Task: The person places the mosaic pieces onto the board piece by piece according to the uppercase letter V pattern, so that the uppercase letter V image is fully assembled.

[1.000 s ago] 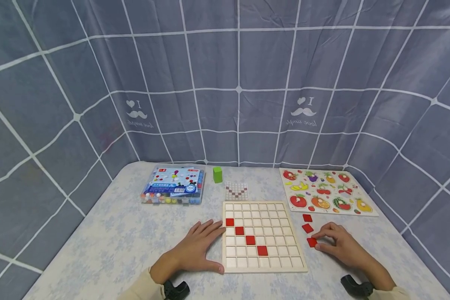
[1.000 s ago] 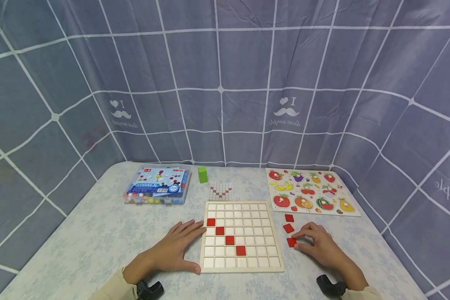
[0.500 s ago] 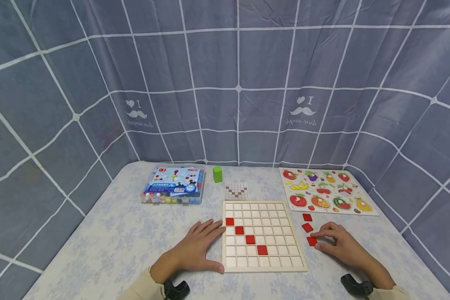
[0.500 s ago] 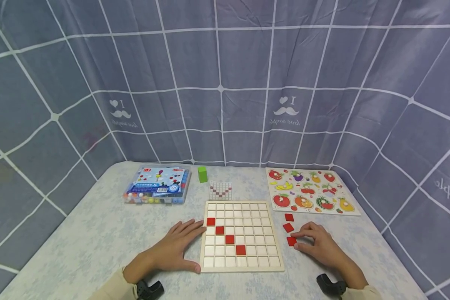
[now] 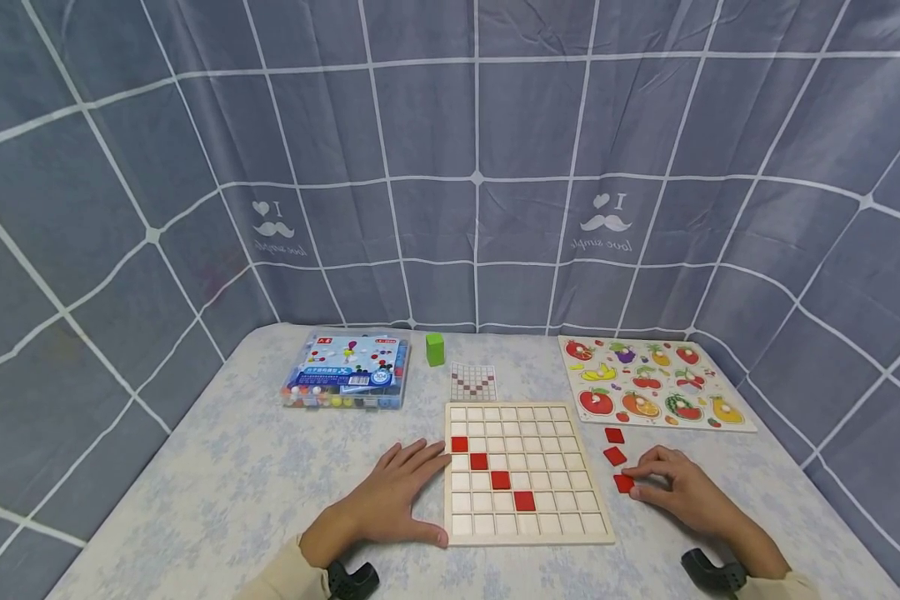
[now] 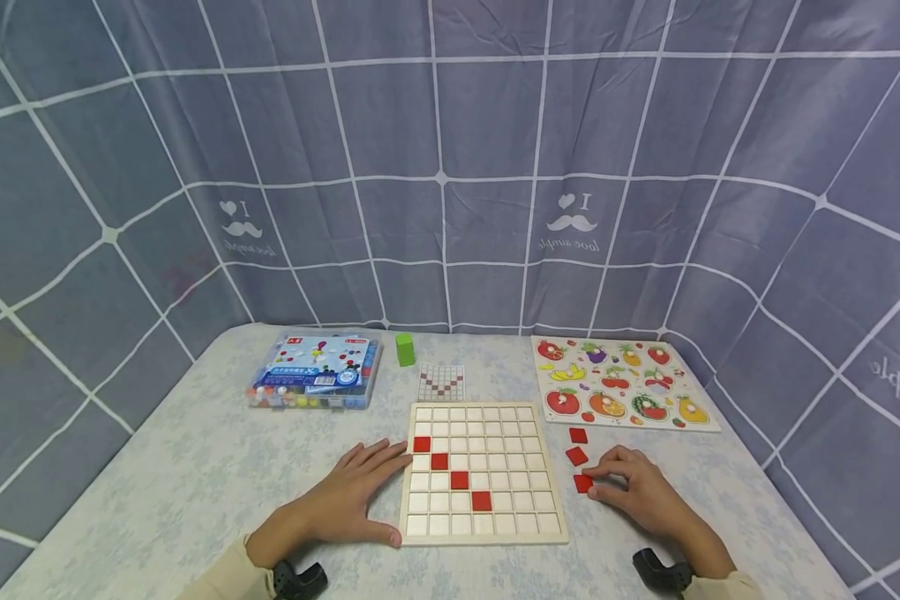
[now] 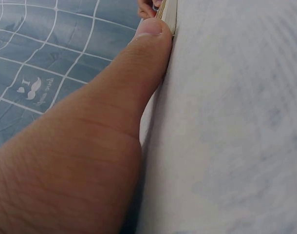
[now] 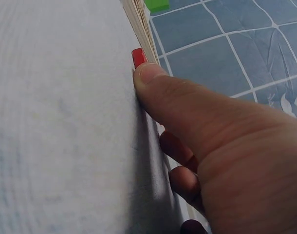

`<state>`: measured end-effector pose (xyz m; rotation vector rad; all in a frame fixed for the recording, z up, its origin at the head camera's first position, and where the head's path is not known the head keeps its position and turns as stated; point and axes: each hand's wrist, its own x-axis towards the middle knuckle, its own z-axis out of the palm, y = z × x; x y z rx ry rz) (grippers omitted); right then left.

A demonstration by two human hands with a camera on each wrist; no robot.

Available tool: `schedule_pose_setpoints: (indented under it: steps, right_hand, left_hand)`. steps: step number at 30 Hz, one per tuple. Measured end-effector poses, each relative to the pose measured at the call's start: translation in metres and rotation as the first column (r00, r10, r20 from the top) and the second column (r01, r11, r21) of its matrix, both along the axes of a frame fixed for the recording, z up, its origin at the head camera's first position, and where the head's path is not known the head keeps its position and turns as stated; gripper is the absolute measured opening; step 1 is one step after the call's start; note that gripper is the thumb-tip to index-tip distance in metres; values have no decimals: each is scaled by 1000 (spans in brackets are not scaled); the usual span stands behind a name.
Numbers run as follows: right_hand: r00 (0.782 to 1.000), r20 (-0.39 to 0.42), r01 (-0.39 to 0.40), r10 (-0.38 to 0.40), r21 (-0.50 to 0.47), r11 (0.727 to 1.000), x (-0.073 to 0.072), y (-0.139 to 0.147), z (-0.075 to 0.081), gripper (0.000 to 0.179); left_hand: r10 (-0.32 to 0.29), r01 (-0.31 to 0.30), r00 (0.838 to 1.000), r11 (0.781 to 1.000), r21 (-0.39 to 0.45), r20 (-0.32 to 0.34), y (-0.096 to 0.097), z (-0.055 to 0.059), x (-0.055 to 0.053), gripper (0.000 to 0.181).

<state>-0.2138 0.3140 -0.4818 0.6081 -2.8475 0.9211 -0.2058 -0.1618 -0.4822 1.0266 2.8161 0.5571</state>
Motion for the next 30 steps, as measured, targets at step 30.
schedule_pose_setpoints:
  steps: [30]
  right_hand:
    - [986, -78, -160, 148, -174, 972, -28, -32, 3, 18]
  left_hand:
    - [9, -9, 1000, 1000, -11, 12, -1, -3, -2, 106]
